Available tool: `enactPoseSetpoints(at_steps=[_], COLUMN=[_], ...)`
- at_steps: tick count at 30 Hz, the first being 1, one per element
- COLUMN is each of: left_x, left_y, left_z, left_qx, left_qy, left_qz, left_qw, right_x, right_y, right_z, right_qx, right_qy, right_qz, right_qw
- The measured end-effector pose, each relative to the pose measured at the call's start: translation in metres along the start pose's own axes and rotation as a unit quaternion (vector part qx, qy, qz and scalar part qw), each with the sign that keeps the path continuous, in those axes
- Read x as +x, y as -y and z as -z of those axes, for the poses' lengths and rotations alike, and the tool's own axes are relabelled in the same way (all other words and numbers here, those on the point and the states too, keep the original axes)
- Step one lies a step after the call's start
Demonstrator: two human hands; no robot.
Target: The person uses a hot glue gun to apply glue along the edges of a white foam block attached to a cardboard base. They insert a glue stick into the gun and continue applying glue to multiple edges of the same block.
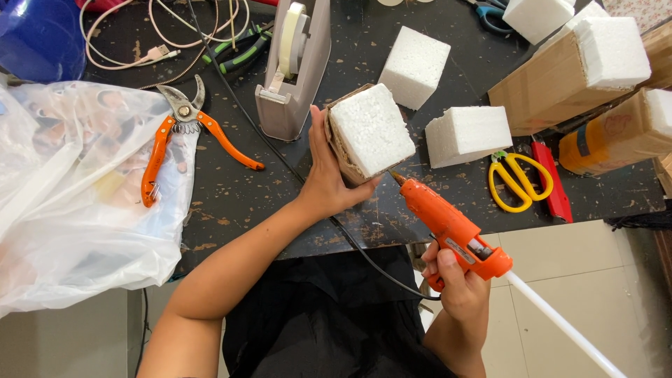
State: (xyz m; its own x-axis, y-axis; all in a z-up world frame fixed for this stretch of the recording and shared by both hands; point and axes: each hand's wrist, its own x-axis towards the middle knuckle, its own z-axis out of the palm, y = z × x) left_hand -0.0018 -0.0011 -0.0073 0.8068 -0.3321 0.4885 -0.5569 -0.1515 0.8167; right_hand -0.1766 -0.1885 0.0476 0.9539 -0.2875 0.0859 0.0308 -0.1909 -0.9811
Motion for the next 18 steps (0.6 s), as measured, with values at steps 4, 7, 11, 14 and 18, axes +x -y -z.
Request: enactPoseSetpoints(at_steps=[4,7,11,14,18], left_x=[0.0,0.0003,0.0009,0.0008,-0.0009], left_y=[-0.0008,0.001,0.0024,0.0027,0.0018], left_z=[0.0007,0.0005,0.0003,-0.0003,0.0001], left_qx=[-0.018,-0.013,-0.009,-0.015,-0.022], left_qy=[-0.003,-0.011,-0.022,-0.016,-0.009], left_qz=[-0.006,-0.025,-0.054,-0.044,-0.033], left_qw=[1.0,1.0,0.998,0.999,0.999], right_x=[-0.0023,-0.0031,-0.0053,-0.0054,-0.0027], right_y=[0.0021,0.005,0.0025,0.002,0.0031], right_z=[-0.0001,0.0008,0.0017,0.0004,0.0013], right_qx=[0.001,-0.004,0.006,0.026,0.017], right_qy=[0.008,0.02,0.029,0.019,0.019], right_qz=[0.003,0.01,0.011,-0.013,0.007], right_qw=[1.0,1.0,1.0,0.999,1.0])
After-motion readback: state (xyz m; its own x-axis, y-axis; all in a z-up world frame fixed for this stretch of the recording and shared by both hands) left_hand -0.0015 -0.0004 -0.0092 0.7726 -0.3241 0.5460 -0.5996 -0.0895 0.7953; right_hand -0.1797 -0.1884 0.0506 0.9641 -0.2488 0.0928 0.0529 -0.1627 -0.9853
